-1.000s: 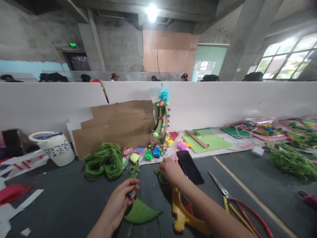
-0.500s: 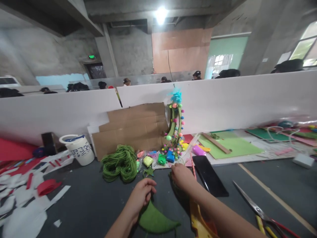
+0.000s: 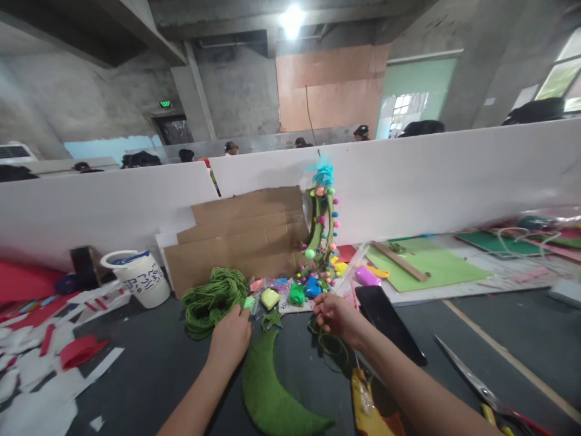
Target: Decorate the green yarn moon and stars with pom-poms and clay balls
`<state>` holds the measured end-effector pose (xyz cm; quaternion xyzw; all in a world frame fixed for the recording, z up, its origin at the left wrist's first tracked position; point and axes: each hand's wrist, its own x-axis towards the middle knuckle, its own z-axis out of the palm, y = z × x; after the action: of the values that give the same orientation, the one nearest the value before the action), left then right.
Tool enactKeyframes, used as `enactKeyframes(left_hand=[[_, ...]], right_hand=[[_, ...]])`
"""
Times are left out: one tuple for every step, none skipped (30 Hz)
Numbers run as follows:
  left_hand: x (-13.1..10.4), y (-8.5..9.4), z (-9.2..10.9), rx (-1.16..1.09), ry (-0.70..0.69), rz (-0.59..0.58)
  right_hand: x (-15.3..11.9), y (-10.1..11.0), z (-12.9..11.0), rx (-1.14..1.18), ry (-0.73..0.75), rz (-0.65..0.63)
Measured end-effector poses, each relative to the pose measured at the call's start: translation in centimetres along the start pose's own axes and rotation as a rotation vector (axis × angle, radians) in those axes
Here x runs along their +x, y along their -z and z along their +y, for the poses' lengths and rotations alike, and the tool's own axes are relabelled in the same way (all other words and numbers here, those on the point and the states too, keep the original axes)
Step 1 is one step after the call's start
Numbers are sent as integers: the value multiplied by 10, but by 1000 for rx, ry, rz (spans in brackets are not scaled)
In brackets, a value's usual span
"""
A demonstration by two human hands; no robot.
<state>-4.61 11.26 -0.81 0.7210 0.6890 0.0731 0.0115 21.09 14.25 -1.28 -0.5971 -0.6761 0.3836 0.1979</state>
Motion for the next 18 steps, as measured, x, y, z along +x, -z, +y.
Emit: enactKeyframes(left_hand=[[0, -1, 0, 27, 4, 4], [1, -2, 0, 50, 9, 11], [1, -3, -1, 69, 16, 19], [1, -4, -1, 86, 26, 28], [1, -4, -2, 100, 36, 38], [1, -5, -3, 110, 46, 46], [1, -5, -4, 118, 56, 51], [1, -5, -5, 123, 64, 55], [1, -6, -6, 125, 71, 58], [1, -6, -7, 124, 78, 62], [2, -7, -7, 121, 85, 66], [2, -7, -7, 116, 92, 70], [4, -8, -7, 108, 101, 73], [5, -8, -7, 98, 110, 76], [6, -9, -6, 85, 122, 77], [8, -9, -6, 68, 134, 79], [9, -9, -6, 47, 146, 81], [11, -10, -6, 22, 158, 85]], right_hand=[[4, 0, -2, -23, 0, 13], [9, 0, -4, -58, 3, 30], [13, -1, -6, -103, 6, 47], [17, -3, -8, -154, 9, 63], [21, -5, -9, -207, 10, 76], [24, -8, -11, -259, 7, 86], [27, -11, -12, -307, 4, 93], [29, -13, -13, -350, 1, 97], [31, -16, -13, -388, 1, 100], [33, -17, -13, -421, 3, 103], [34, -18, -14, -450, 4, 107], [34, -19, -14, -474, 7, 112], [34, -18, -15, -493, 9, 118], [33, -18, -16, -507, 12, 126], [32, -16, -16, -515, 17, 136], [30, -15, -17, -517, 23, 149], [28, -13, -18, -512, 31, 163], [25, -11, -19, -502, 40, 178]])
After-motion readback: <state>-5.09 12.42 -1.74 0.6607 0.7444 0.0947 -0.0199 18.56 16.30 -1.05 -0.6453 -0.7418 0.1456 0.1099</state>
